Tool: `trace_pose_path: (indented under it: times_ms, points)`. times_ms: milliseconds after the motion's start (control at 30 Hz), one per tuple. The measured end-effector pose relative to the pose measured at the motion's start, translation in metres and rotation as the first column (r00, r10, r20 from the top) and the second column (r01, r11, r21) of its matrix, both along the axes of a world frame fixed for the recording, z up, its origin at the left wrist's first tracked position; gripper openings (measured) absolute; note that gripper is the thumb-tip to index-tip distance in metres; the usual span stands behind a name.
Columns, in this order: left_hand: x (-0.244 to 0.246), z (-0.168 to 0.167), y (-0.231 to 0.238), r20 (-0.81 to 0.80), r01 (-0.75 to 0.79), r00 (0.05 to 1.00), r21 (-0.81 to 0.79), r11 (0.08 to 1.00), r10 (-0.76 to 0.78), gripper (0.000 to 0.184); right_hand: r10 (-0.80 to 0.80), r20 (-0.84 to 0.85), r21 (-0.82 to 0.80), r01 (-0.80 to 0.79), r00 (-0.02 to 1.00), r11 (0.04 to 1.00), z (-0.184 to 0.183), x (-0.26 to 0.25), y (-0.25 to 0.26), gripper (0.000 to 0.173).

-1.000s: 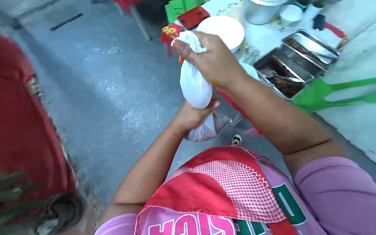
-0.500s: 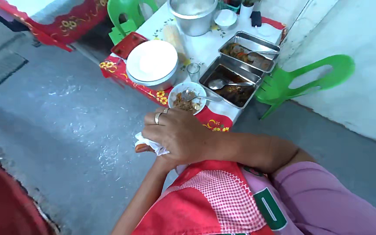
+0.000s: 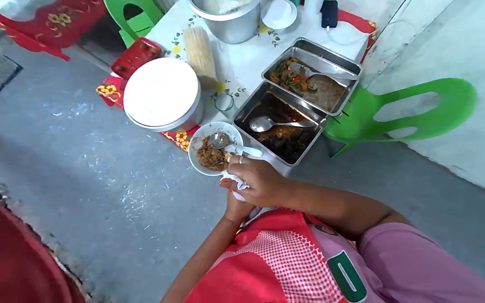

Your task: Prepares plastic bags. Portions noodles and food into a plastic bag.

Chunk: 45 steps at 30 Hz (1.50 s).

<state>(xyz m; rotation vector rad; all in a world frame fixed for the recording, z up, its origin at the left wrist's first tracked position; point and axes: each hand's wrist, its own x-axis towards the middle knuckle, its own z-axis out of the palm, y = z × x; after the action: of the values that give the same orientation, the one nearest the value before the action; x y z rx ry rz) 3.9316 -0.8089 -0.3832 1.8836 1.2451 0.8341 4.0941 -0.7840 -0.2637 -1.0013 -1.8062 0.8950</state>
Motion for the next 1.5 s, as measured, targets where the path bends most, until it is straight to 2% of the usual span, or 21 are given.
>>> trace_pose_path:
  times_ms: [100, 233, 267, 333, 400, 467, 500, 567, 667, 733, 833, 933, 967, 1033, 1133, 1200, 1267, 1333, 1433, 1467, 1500]
  points:
    - [0.017, -0.005, 0.009, 0.099, 0.007, 0.995, 0.03, 1.0, -0.01, 0.043, 0.01, 0.04, -0.076, -0.007, 0.999, 0.997, -0.019, 0.013, 0.001, 0.029]
    - [0.022, 0.006, 0.011, 0.084, 0.056, 0.995, -0.014, 0.998, -0.055, 0.035, 0.233, 0.03, -0.257, -0.217, 0.972, 0.942, -0.023, 0.046, 0.001, 0.031]
    - [0.02, 0.005, 0.015, 0.087, 0.078, 0.993, -0.036, 0.996, -0.075, 0.035, 0.211, -0.009, -0.332, -0.202, 0.978, 0.921, -0.021, 0.065, 0.003, 0.037]
    - [0.017, 0.0, 0.02, 0.123, 0.108, 0.988, -0.079, 0.991, -0.098, 0.028, -0.091, -0.036, -0.447, 0.065, 0.995, 0.892, -0.029, 0.114, 0.004, 0.039]
    - [0.015, 0.001, 0.025, 0.09, 0.137, 0.987, -0.063, 0.989, -0.131, 0.028, -0.546, 0.111, -0.516, 0.518, 0.83, 0.682, -0.049, 0.169, 0.011, 0.041]
    - [0.012, 0.01, 0.029, -0.065, 0.185, 0.981, 0.002, 0.983, -0.185, 0.027, -0.783, 0.236, -0.587, 0.726, 0.576, 0.358, -0.089, 0.216, 0.024, 0.057]
    - [0.013, 0.017, 0.032, -0.161, 0.218, 0.965, 0.044, 0.975, -0.209, 0.026, -0.813, 0.281, -0.634, 0.734, 0.511, 0.242, -0.106, 0.231, 0.031, 0.065]
    - [0.018, 0.034, 0.036, -0.362, 0.263, 0.908, 0.097, 0.96, -0.212, 0.027, -0.804, 0.304, -0.757, 0.642, 0.511, 0.122, -0.122, 0.24, 0.044, 0.073]
    - [0.024, 0.063, 0.038, -0.575, 0.245, 0.785, -0.053, 0.968, -0.23, 0.028, -0.817, 0.224, -0.877, 0.476, 0.532, 0.069, -0.126, 0.237, 0.065, 0.071]
    - [0.024, 0.075, 0.04, -0.628, 0.197, 0.726, -0.201, 0.96, -0.28, 0.03, -0.801, 0.243, -0.875, 0.479, 0.548, 0.062, -0.125, 0.236, 0.072, 0.068]
    - [0.019, 0.074, 0.038, -0.56, 0.197, 0.768, -0.255, 0.946, -0.311, 0.03, -0.684, 0.49, -0.678, 0.73, 0.54, 0.09, -0.105, 0.242, 0.055, 0.074]
    - [0.015, 0.061, 0.035, -0.434, 0.166, 0.856, -0.28, 0.946, -0.279, 0.028, -0.598, 0.608, -0.438, 0.849, 0.523, 0.297, -0.068, 0.232, 0.036, 0.065]
    - [0.014, 0.057, 0.034, -0.393, 0.154, 0.88, -0.297, 0.942, -0.267, 0.028, -0.532, 0.596, -0.43, 0.798, 0.602, 0.422, -0.061, 0.219, 0.029, 0.06]
    - [0.014, 0.05, 0.032, -0.325, 0.143, 0.913, -0.311, 0.94, -0.246, 0.028, -0.256, 0.498, -0.5, 0.515, 0.829, 0.696, -0.052, 0.181, 0.016, 0.059]
    - [0.02, 0.046, 0.029, -0.273, 0.163, 0.932, -0.266, 0.95, -0.237, 0.029, 0.13, 0.211, -0.486, -0.011, 0.969, 0.874, -0.055, 0.101, 0.001, 0.081]
    - [0.021, 0.038, 0.019, -0.244, 0.175, 0.942, -0.228, 0.958, -0.23, 0.032, 0.167, 0.054, -0.349, -0.138, 0.984, 0.927, -0.066, 0.061, -0.006, 0.053]
    - [0.017, 0.022, 0.007, -0.254, 0.153, 0.946, -0.196, 0.969, -0.201, 0.033, 0.135, -0.054, -0.311, -0.145, 0.989, 0.939, -0.068, 0.043, -0.009, 0.031]
    - [0.013, -0.004, -0.004, -0.247, 0.144, 0.951, -0.17, 0.975, -0.184, 0.035, 0.164, -0.113, -0.36, -0.194, 0.98, 0.912, -0.064, 0.043, -0.009, 0.033]
    - [0.009, -0.054, -0.014, -0.2, 0.164, 0.965, -0.045, 0.985, -0.17, 0.032, 0.239, -0.163, -0.354, -0.282, 0.957, 0.892, -0.064, 0.044, -0.009, 0.018]
    - [0.011, -0.053, -0.015, -0.196, 0.131, 0.973, 0.025, 0.991, -0.124, 0.028, 0.274, -0.167, -0.353, -0.317, 0.947, 0.88, -0.063, 0.041, -0.009, 0.018]
    - [0.016, -0.024, -0.013, -0.229, 0.085, 0.97, -0.014, 0.996, -0.086, 0.024, 0.306, -0.174, -0.345, -0.349, 0.936, 0.871, -0.063, 0.037, -0.009, 0.017]
